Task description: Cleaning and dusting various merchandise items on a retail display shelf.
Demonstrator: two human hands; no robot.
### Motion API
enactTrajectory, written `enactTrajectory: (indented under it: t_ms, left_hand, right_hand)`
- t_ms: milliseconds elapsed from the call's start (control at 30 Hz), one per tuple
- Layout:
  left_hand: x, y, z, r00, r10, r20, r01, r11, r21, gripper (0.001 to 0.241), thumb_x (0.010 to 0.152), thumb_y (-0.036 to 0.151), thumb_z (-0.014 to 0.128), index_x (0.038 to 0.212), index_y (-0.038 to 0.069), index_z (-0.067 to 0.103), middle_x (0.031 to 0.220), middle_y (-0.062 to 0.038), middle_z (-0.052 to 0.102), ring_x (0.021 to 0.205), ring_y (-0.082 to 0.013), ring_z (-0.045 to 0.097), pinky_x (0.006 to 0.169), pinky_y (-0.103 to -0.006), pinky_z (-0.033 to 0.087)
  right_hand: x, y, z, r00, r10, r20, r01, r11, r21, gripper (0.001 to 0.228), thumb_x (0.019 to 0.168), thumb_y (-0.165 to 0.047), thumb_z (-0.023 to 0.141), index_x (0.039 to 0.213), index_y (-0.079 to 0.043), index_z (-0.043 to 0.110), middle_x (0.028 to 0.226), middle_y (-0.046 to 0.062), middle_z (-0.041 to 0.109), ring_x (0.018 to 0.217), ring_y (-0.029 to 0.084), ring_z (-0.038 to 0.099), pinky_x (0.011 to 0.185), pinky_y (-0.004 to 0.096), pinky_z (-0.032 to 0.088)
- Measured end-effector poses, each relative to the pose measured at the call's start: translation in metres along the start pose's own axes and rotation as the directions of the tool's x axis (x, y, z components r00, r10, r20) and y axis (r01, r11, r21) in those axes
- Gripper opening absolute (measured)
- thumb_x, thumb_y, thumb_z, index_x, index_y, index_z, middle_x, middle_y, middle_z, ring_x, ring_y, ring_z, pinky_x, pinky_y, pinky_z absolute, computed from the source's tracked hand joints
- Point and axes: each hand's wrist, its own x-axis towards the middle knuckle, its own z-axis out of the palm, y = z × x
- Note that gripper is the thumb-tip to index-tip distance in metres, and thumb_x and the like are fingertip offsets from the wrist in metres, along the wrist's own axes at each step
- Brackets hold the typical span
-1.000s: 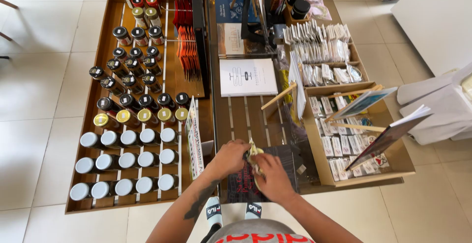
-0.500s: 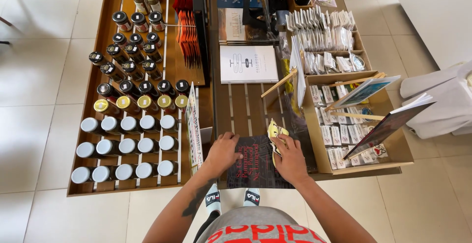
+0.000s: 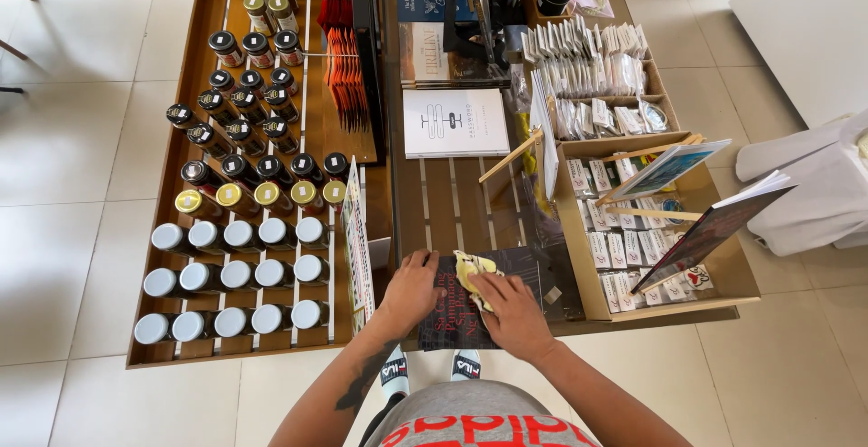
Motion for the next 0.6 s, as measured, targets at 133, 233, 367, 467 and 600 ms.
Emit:
enactTrajectory:
  t_ms: [133,233,367,467,600]
  left_hand:
    - [-0.001,-0.001,0.002,1.0,0.013,-0.012,-0.013,1.0,-0.009,0.074,0.079,0.018,0.082,0.139,-0.009,0.049,0.138,-0.026,0.052,0.129,-0.0424,0.051,0.107,-0.0451,0.044]
    - [0.001,0.0,0.002,0.999,0.046,-0.015,-0.046,0.999,0.008,0.074,0.079,0.018,0.082,0.138,-0.011,0.048,0.137,-0.027,0.053,0.128,-0.0431,0.051,0.108,-0.0451,0.044]
    - [0.013,0.011,-0.012,0.999,0.045,0.015,-0.045,0.999,0.022,0.068,0.078,0.016,0.08,0.135,-0.008,0.052,0.131,-0.027,0.057,0.128,-0.0436,0.053,0.108,-0.0452,0.045]
    - [0.035,0.02,-0.021,0.994,0.081,-0.07,-0.087,0.993,-0.081,0.06,0.082,0.015,0.077,0.134,-0.005,0.055,0.131,-0.025,0.06,0.125,-0.0439,0.056,0.106,-0.0466,0.046]
    - [0.088,0.047,-0.04,0.969,0.026,-0.248,-0.108,0.939,-0.326,0.05,0.093,0.018,0.071,0.138,0.002,0.057,0.139,-0.022,0.06,0.122,-0.0426,0.061,0.103,-0.0474,0.05]
  right_hand:
    - [0.01,0.03,0.016,0.981,0.18,-0.071,-0.182,0.983,-0.026,0.063,0.077,-0.007,0.071,0.138,-0.006,0.055,0.133,0.014,0.056,0.112,0.037,0.053,0.099,0.047,0.045]
    - [0.015,0.024,0.016,0.971,0.168,-0.172,-0.171,0.985,-0.001,0.058,0.078,-0.004,0.069,0.135,-0.006,0.058,0.134,0.013,0.057,0.117,0.036,0.054,0.103,0.046,0.045]
    - [0.02,0.007,0.003,0.995,0.095,0.024,-0.096,0.995,0.039,0.057,0.075,-0.001,0.068,0.131,-0.01,0.062,0.132,0.011,0.06,0.115,0.036,0.055,0.101,0.045,0.045]
    - [0.021,0.017,-0.001,0.968,0.249,-0.036,-0.235,0.945,0.227,0.049,0.081,-0.002,0.066,0.129,-0.012,0.065,0.129,0.01,0.063,0.119,0.034,0.058,0.104,0.041,0.046]
    - [0.027,0.029,-0.011,0.853,0.518,-0.061,-0.431,0.767,0.476,0.039,0.088,-0.006,0.064,0.127,-0.013,0.067,0.126,0.01,0.066,0.117,0.029,0.067,0.101,0.036,0.051]
